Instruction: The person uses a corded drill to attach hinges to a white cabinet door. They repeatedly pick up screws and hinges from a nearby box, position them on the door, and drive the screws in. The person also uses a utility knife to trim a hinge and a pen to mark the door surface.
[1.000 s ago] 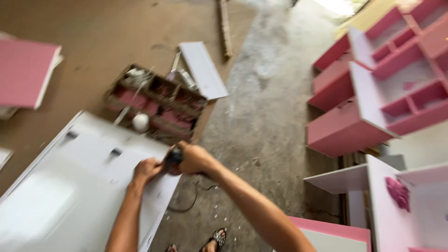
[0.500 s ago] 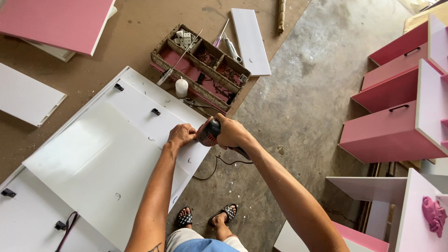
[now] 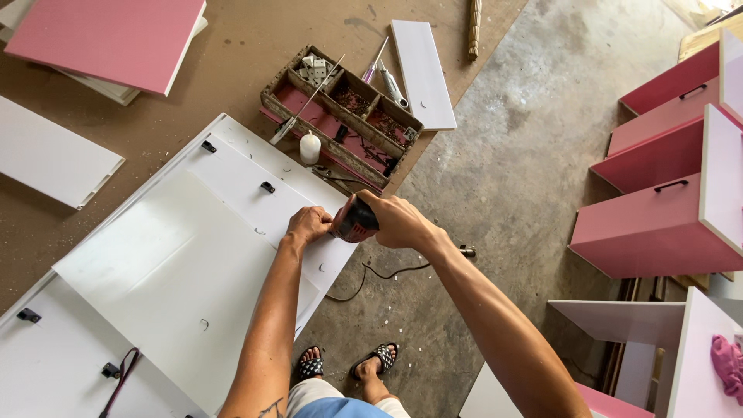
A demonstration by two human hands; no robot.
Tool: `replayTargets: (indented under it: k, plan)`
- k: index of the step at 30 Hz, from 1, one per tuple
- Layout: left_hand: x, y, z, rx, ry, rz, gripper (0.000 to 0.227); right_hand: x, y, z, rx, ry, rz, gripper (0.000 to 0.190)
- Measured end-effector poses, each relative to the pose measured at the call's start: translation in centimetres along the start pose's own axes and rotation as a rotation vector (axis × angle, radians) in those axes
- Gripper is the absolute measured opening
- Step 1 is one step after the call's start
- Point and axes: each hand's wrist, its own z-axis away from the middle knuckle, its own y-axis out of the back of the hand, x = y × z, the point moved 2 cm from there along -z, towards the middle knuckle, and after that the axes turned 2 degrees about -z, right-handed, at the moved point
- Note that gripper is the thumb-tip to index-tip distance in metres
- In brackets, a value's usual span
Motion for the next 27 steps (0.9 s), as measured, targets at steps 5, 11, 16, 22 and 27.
replayTargets:
  k: [5, 11, 16, 22, 27]
  plan:
    - [-0.4, -0.2, -0.8, -0.015, -0.01, 0.0, 0.013, -0.3, 1.1, 0.4, 0.015, 0.059, 0.066, 0.085]
    - [-0.9, -1.0, -1.1, -0.033, -0.001, 0.01, 0.013, 0.9, 4.3, 1.9, 0.115, 0.127, -0.207, 0.088]
    - [-1.5, -1.4, -0.6, 0.026, -0.079, 0.16, 0.017, 3.9, 5.5, 7.3, 0.428, -0.136, -0.413, 0.091]
    - [-1.6, -2.4, 0.1, 0.107, -0.274, -0.062, 0.016, 11.3, -1.0, 12.9, 0.798, -0.157, -1.161, 0.098]
    - [-1.5, -1.9, 0.0, 0.148, -0.491, -0.094, 0.004, 15.3, -4.4, 15.5, 0.783, -0.328, -1.223, 0.077]
